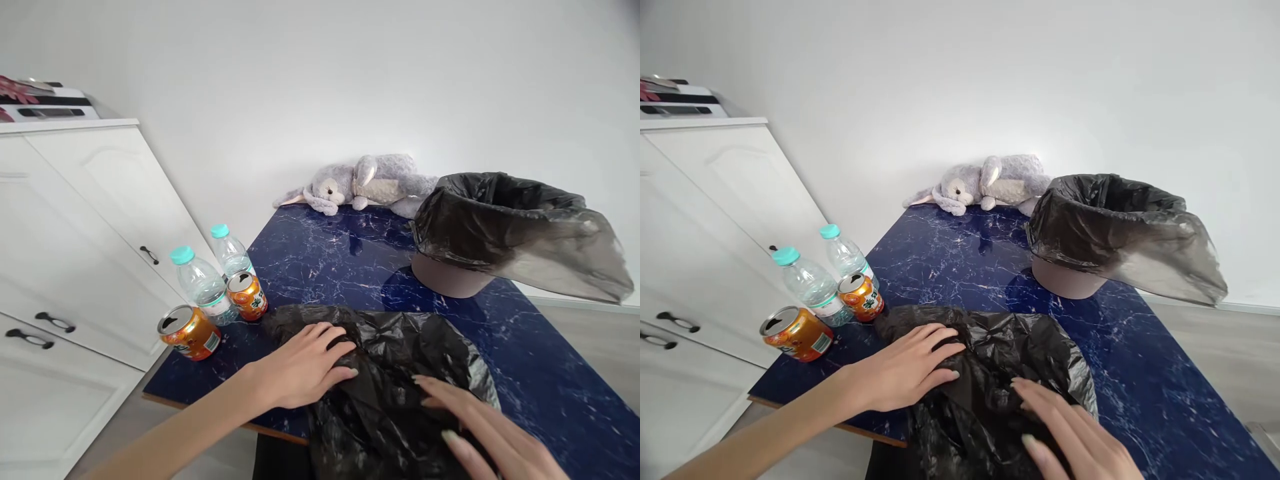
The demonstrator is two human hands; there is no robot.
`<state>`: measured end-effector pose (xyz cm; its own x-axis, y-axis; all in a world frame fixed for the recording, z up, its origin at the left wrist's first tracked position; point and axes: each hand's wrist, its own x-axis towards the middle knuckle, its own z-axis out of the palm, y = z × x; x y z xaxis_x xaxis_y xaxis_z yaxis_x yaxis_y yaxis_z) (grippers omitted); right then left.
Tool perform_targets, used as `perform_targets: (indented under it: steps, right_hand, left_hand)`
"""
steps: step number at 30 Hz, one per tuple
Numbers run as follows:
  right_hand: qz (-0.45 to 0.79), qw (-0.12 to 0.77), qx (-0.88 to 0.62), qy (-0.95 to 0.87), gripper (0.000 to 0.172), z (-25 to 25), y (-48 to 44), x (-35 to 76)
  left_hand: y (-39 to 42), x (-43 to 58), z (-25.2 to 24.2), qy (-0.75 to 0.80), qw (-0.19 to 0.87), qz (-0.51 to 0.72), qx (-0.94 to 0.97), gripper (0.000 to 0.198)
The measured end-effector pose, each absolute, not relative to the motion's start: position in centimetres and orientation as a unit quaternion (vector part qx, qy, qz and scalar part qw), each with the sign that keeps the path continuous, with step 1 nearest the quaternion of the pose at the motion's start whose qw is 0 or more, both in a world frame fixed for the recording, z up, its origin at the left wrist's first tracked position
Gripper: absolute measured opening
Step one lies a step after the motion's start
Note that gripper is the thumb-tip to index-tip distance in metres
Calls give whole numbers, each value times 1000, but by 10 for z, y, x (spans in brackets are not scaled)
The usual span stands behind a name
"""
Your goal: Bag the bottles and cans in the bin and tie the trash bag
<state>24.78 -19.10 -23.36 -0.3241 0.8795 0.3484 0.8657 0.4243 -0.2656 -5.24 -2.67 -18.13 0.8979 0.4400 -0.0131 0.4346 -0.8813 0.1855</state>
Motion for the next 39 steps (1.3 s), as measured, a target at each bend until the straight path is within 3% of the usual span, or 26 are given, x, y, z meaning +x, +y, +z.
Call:
perform_targets:
  steps: [3,7,10,14,18,21,23,27,29,32,36,39]
  right_hand:
    - [-16,252,-571,-781,52,-235,-185,253]
    - [-51,221,-548,-805,52,-242,-174,245]
    - [-11,234,-545,-805,48,-238,-171,235]
    - [-5,279,-610,-742,43,-249,-164,239]
    - [-41,214,-627,-748,71,-288,-156,255]
    - [-37,165,-626,-761,85,-303,-154,260]
    - [-42,166,-630,-758,85,-300,-154,260]
    - [-64,179,-613,-767,81,-287,-153,257]
    - [-67,169,-595,-783,81,-287,-152,257]
    - [-72,157,-587,-791,82,-290,-154,263]
    - [-83,174,-572,-797,84,-277,-167,272]
    - [-64,176,-504,-843,95,-259,-179,272]
  left_hand:
    - [-12,-54,-194,253,83,29,964,41]
    - [-7,-44,-190,294,53,57,953,36]
    - [-26,-30,-185,283,118,81,948,35]
    - [-45,-27,-195,265,214,11,940,75]
    - [-20,-41,-210,234,248,-69,937,138]
    - [6,-53,-206,234,252,-100,933,156]
    - [10,-55,-196,254,245,-90,931,150]
    - [-16,-48,-181,239,256,-8,937,95]
    - [-32,-47,-186,228,255,-12,940,80]
    - [-44,-60,-202,252,197,-24,947,75]
    - [-46,-101,-211,233,112,50,965,64]
    - [-57,-132,-206,181,127,70,973,75]
